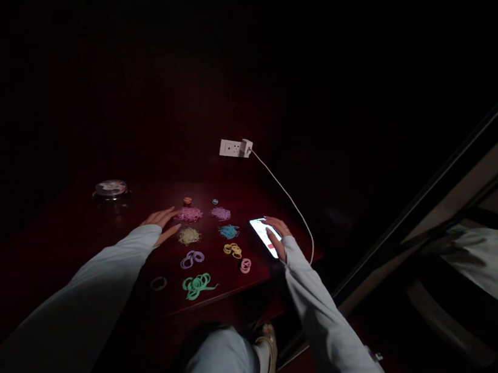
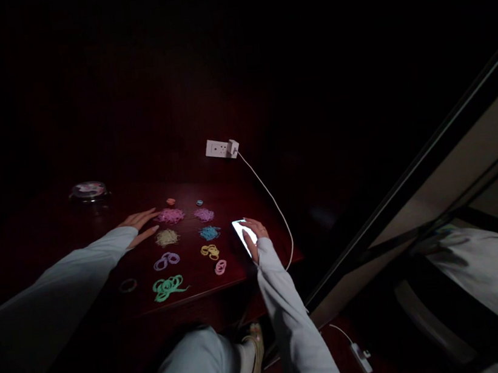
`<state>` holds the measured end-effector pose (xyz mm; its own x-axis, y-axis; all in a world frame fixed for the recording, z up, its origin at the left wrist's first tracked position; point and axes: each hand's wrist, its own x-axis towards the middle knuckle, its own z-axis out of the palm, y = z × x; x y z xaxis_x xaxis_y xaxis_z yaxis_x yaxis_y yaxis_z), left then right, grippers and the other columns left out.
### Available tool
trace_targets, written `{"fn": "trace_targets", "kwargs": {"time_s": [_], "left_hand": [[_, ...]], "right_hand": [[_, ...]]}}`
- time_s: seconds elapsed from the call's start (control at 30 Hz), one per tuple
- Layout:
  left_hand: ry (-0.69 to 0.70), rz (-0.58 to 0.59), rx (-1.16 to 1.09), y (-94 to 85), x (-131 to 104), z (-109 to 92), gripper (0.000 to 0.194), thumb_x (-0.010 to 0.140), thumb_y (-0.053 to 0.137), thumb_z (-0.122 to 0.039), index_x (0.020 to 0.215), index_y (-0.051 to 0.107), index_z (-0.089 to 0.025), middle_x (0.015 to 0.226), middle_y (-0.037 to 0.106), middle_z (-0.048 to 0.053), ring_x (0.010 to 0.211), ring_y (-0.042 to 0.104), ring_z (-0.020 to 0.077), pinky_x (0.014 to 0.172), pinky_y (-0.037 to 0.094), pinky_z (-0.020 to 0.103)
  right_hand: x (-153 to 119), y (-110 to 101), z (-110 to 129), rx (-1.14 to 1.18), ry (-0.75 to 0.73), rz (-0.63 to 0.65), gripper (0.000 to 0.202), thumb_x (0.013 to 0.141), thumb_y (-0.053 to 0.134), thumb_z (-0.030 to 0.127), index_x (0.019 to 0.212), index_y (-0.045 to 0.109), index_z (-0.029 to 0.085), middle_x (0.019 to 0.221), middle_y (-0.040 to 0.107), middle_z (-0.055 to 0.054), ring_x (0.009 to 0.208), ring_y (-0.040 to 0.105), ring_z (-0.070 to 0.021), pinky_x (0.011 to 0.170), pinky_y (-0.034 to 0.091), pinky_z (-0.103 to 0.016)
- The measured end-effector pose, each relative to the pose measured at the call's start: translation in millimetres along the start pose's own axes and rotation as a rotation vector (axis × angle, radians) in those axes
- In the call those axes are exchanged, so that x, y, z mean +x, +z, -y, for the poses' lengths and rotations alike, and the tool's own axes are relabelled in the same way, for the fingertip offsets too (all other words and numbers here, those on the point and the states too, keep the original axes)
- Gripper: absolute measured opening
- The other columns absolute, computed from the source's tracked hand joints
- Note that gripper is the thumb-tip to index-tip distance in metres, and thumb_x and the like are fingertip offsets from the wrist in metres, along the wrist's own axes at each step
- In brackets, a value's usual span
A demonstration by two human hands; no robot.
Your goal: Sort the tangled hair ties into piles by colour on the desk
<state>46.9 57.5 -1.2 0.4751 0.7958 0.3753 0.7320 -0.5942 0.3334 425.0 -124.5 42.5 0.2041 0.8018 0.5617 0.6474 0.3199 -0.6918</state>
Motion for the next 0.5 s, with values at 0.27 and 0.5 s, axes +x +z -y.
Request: {"fn": "trace_targets", "kwargs": {"time_s": [0.27,0.5], "left_hand": [[0.089,-0.022,0.011,13.6,6.8,8.2,0.058,0.107,0.041,-0.052,0.159,0.057,-0.029,0.172,0.048,0.004,0.156,0.047,0.0310,0.130,0.040,0.048],[0.083,-0.042,0.001,14.2,9.9,5.1,0.058,0.107,0.039,-0.052,0.157,0.059,-0.031,0.168,0.055,0.003,0.151,0.052,0.0293,0.126,0.043,0.047]], "right_hand": [[-22.0,59.8,22.8,-0.040,-0.072,0.102,0.038,0.105,0.054,0.049,0.125,0.079,0.030,0.137,0.073,-0.010,0.138,0.063,-0.0273,0.125,0.047,-0.049],[-19.4,56.6,-7.4,0.015,0.113,0.003,0.057,0.100,0.050,0.067,0.107,0.083,0.021,0.122,0.081,-0.016,0.125,0.073,-0.0364,0.119,0.052,-0.060]]}}
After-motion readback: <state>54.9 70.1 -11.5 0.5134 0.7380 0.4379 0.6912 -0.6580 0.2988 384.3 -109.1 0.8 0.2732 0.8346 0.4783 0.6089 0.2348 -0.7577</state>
